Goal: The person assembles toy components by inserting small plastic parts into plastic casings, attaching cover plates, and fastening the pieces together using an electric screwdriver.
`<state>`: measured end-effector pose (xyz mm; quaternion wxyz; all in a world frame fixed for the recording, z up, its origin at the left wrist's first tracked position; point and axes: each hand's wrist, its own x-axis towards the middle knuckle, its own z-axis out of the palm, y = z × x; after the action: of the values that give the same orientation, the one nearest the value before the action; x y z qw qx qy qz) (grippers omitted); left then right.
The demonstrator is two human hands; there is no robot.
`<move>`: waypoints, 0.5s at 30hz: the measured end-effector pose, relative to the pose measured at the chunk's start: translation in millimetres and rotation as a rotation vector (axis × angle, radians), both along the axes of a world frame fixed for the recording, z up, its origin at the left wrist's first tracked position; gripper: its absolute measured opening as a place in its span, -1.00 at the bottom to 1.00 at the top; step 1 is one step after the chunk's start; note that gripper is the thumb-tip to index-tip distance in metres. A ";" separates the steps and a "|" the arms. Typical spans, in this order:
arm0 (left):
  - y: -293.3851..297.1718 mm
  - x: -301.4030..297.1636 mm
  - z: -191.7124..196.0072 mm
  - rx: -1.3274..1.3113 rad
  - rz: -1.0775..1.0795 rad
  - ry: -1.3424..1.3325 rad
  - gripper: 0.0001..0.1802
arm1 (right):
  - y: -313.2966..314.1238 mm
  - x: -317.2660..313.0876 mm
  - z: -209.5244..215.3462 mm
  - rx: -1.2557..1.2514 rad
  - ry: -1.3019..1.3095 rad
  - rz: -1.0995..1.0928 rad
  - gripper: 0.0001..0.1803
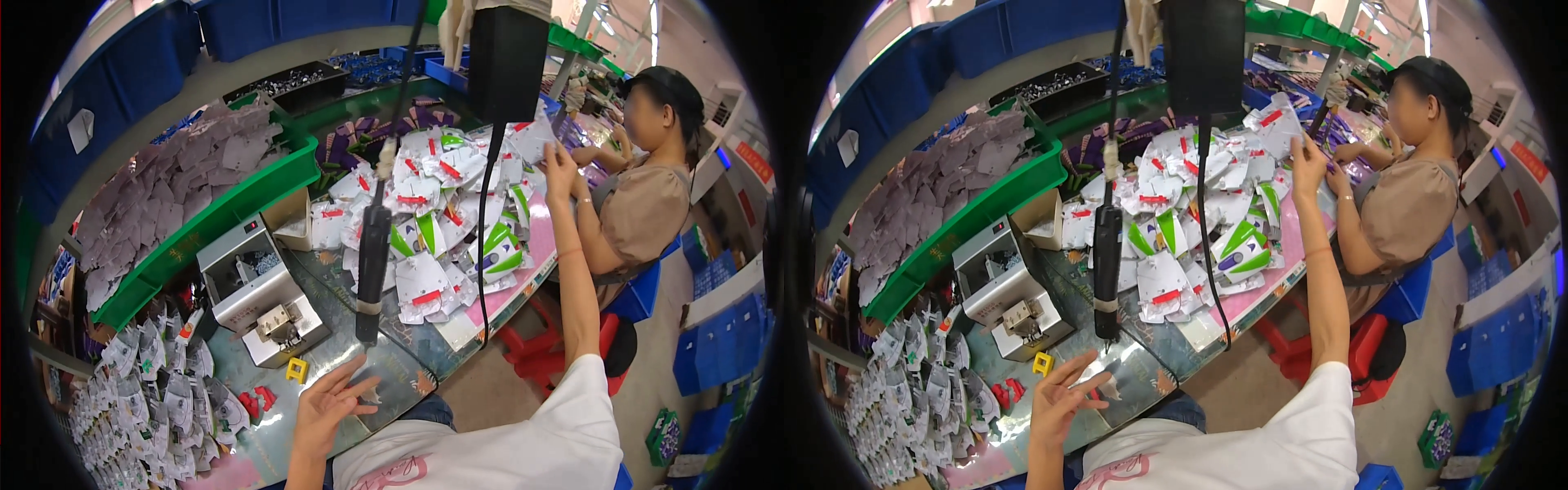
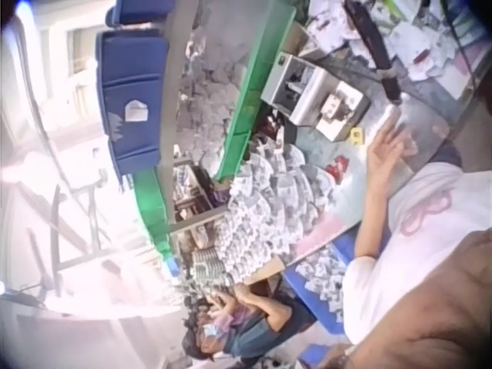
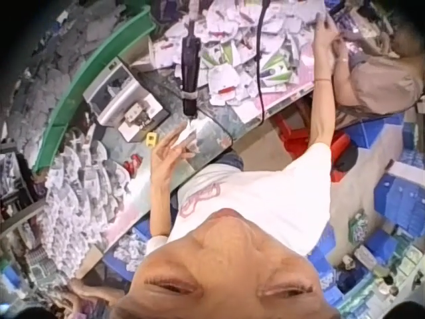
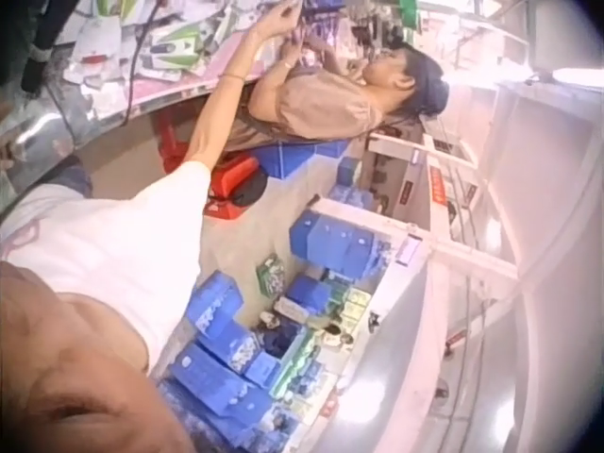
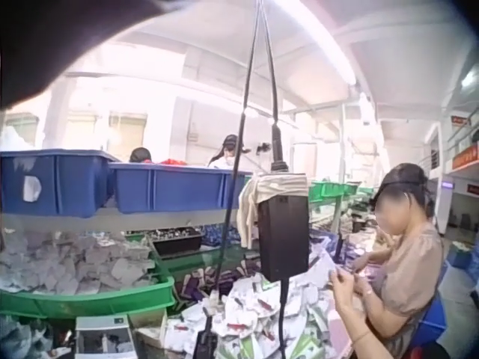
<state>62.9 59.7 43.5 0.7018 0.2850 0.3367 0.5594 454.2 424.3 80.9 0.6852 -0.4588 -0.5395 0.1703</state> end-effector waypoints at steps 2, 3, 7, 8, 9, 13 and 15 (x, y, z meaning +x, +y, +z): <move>-2.2 2.4 -3.9 -0.002 0.044 0.020 -0.45 | 28.5 -4.5 -8.3 0.081 -0.413 -0.222 -0.71; -3.1 2.9 -5.2 -0.008 0.069 0.075 -0.46 | 31.8 -14.3 -11.1 0.076 -0.424 -0.158 -0.71; -4.4 4.1 -8.7 -0.037 0.080 0.161 -0.52 | 40.3 -18.7 -12.6 0.096 -1.222 -0.147 -0.53; -5.0 4.4 -10.5 -0.052 0.073 0.158 -0.53 | 38.0 -16.4 -10.9 0.094 -1.226 -0.142 -0.53; -4.6 4.4 -11.2 -0.058 0.072 0.154 -0.53 | 34.4 -12.3 -8.9 0.034 -1.166 -0.136 -0.49; -5.6 -3.2 -17.8 -0.084 0.078 0.127 -0.54 | 2.9 -9.9 4.5 0.195 -0.877 -0.090 -0.44; -14.4 -11.6 -22.1 -0.072 0.124 0.103 -0.55 | -43.1 -43.5 23.3 0.248 -0.674 0.015 -0.60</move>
<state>51.4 45.3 21.4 0.6574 0.2664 0.4094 0.5739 410.7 381.3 104.2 0.5180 -0.3984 -0.7551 -0.0522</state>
